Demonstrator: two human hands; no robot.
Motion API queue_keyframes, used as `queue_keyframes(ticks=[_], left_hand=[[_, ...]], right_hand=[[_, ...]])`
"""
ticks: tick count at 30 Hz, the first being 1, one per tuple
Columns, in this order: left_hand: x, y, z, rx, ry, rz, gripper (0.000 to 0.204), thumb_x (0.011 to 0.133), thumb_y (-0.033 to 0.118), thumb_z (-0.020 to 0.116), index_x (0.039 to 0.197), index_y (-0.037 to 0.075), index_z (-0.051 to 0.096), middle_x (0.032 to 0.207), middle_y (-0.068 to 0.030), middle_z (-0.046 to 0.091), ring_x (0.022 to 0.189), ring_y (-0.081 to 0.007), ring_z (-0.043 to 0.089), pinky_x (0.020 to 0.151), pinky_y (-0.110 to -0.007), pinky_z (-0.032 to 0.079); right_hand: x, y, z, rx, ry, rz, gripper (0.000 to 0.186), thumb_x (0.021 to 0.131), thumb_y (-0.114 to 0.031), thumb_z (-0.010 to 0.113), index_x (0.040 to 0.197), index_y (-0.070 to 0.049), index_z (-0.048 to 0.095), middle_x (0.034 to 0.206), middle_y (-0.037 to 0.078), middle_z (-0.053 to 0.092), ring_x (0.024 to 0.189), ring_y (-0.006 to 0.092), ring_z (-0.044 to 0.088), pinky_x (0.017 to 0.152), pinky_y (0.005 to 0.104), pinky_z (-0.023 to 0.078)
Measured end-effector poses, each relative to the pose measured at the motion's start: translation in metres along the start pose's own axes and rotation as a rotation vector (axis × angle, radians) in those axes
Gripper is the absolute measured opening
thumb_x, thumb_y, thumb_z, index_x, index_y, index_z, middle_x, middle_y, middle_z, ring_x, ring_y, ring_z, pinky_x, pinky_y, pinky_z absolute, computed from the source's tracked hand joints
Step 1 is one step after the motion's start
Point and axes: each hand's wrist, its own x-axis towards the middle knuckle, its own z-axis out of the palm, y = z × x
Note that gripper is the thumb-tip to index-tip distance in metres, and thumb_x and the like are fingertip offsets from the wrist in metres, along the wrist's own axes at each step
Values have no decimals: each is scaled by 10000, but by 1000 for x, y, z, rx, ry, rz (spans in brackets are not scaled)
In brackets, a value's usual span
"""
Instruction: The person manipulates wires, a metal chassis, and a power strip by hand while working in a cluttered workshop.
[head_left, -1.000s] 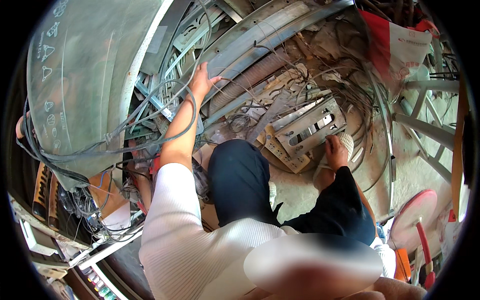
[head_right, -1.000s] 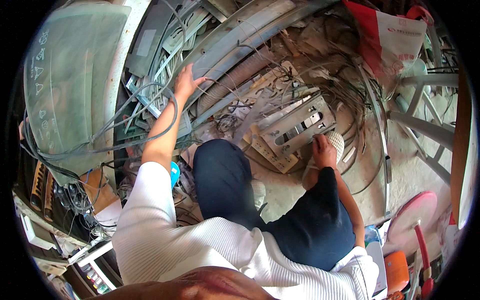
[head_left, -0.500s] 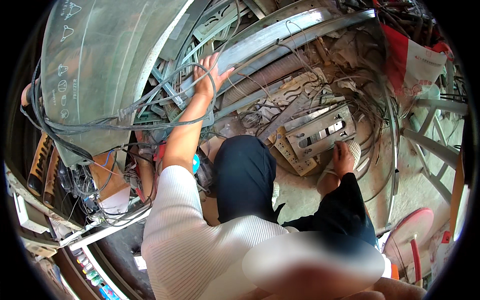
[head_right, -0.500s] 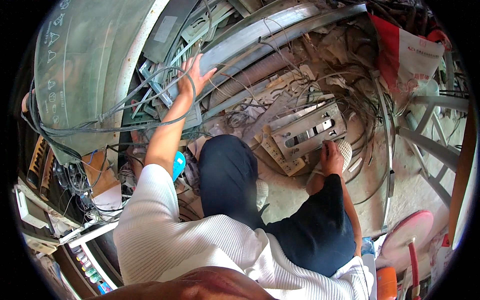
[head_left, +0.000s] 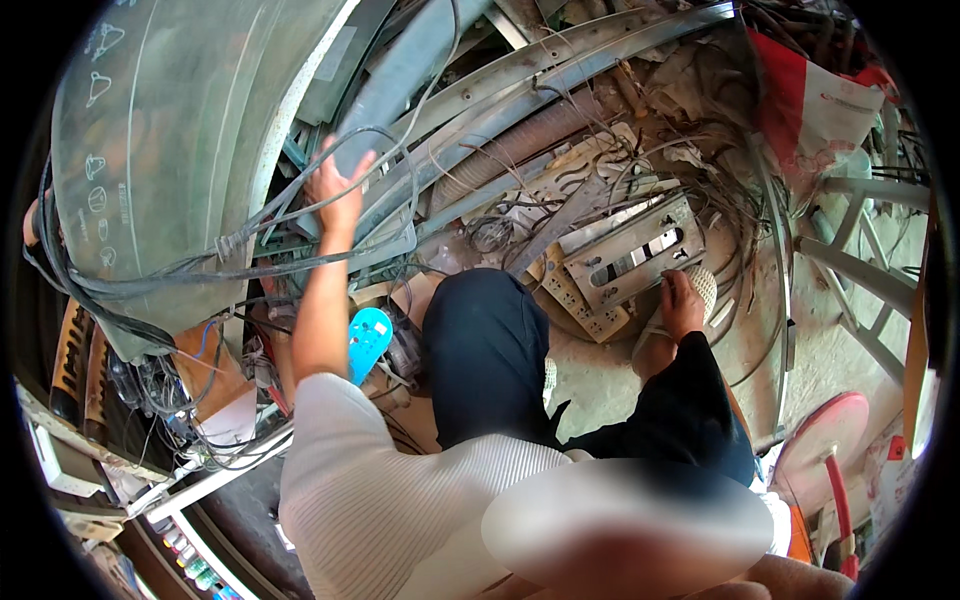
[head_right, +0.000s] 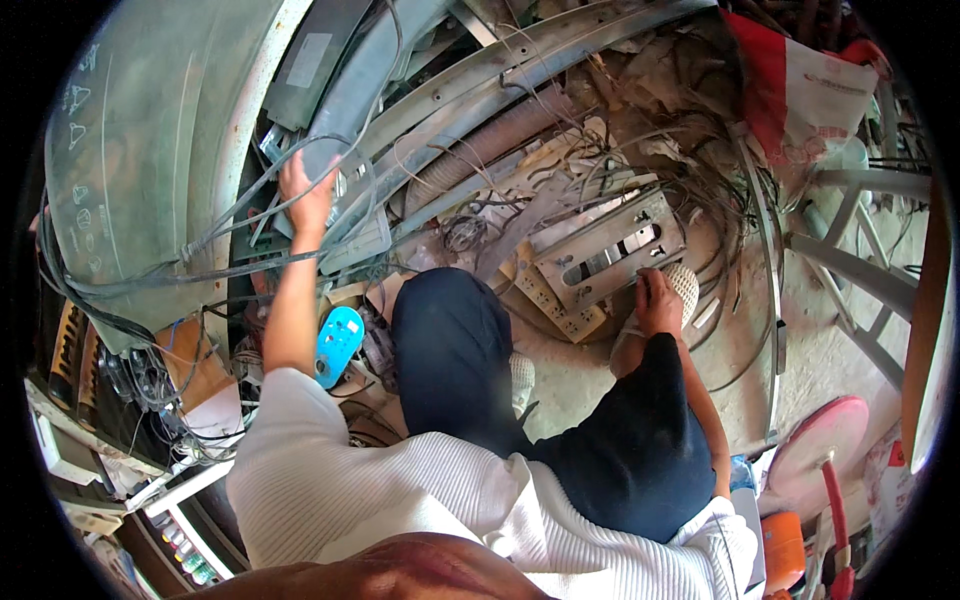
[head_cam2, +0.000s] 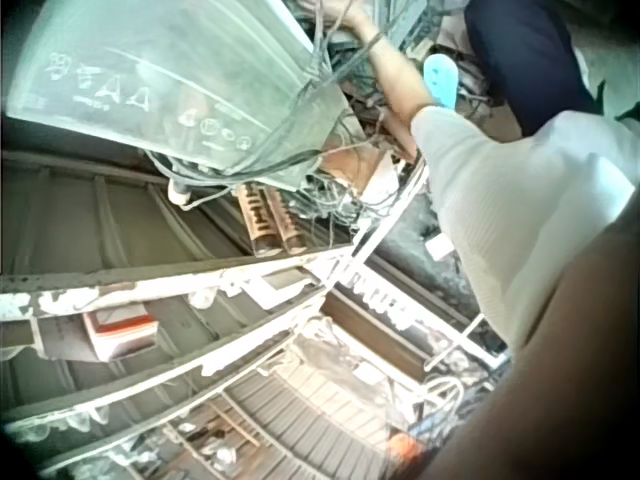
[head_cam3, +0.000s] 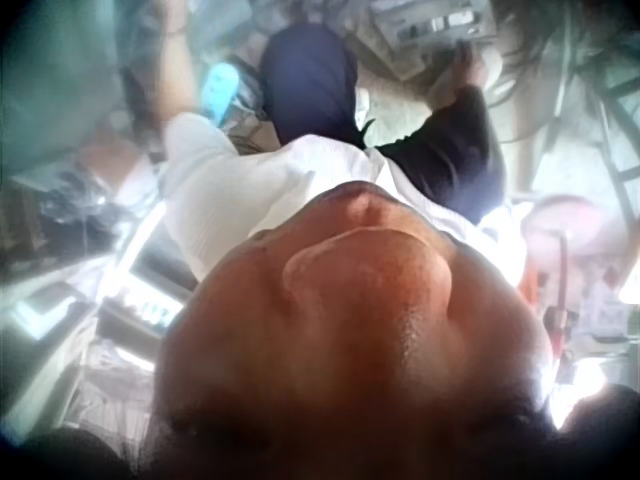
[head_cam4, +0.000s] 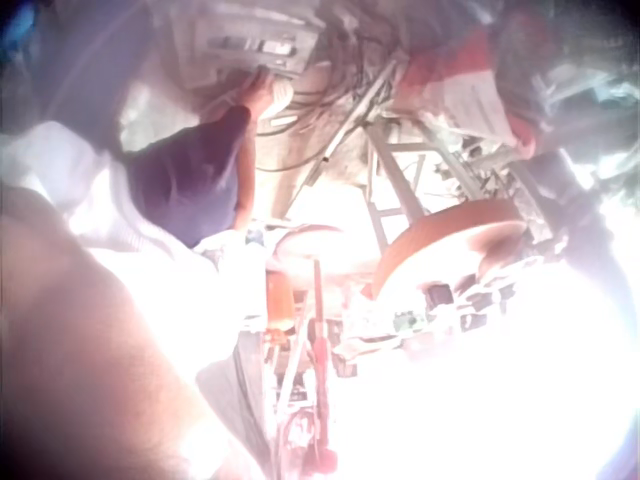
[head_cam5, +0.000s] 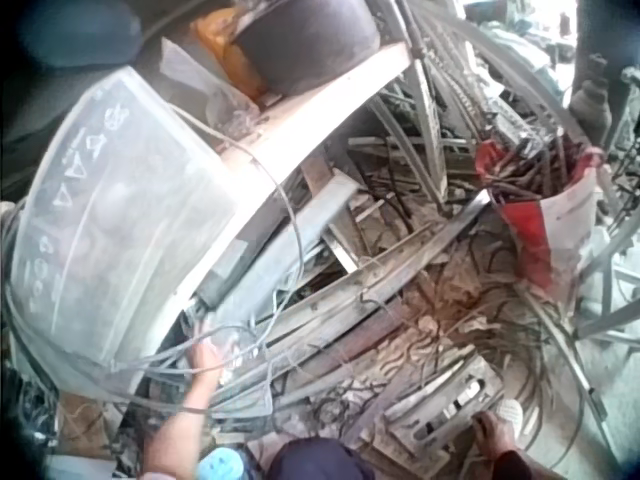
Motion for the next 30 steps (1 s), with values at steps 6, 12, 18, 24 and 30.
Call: queue_keyframes(ticks=[6,12,18,24,30], left_hand=[[87,-79,28,143,128,-196,761,783,538,638,1372,122,397,1316,-209,488,1243,-398,420,1018,-502,301],[88,-2,82,-136,-80,163,478,817,411,632,1159,81,582,1155,-128,597,1084,-307,550,931,-446,385],[45,52,121,-145,-492,96,494,882,459,548,1259,140,530,1106,-163,629,1033,-381,574,903,-469,431],[49,46,129,-114,-502,38,243,932,304,460,1086,167,588,919,-176,659,862,-395,622,724,-489,480],[46,65,72,-33,-305,76,203,932,270,447,1021,172,600,903,-153,657,792,-398,618,652,-496,465]], right_hand=[[4,-11,-3,7,-71,32,145,886,-134,561,1016,-74,587,887,154,631,772,307,641,692,383,502],[2,1,4,-52,-41,-15,143,899,-135,553,1019,-65,587,903,152,631,785,304,643,700,379,504],[1,2,5,-68,-46,-7,144,905,-134,546,1023,-61,584,917,148,631,797,302,644,698,371,507],[1,-2,4,-28,-21,5,129,881,-142,565,999,-107,602,889,165,634,781,349,628,678,413,496],[2,-1,5,-59,-22,1,137,897,-135,552,1017,-78,587,905,143,633,805,312,638,699,381,500]])
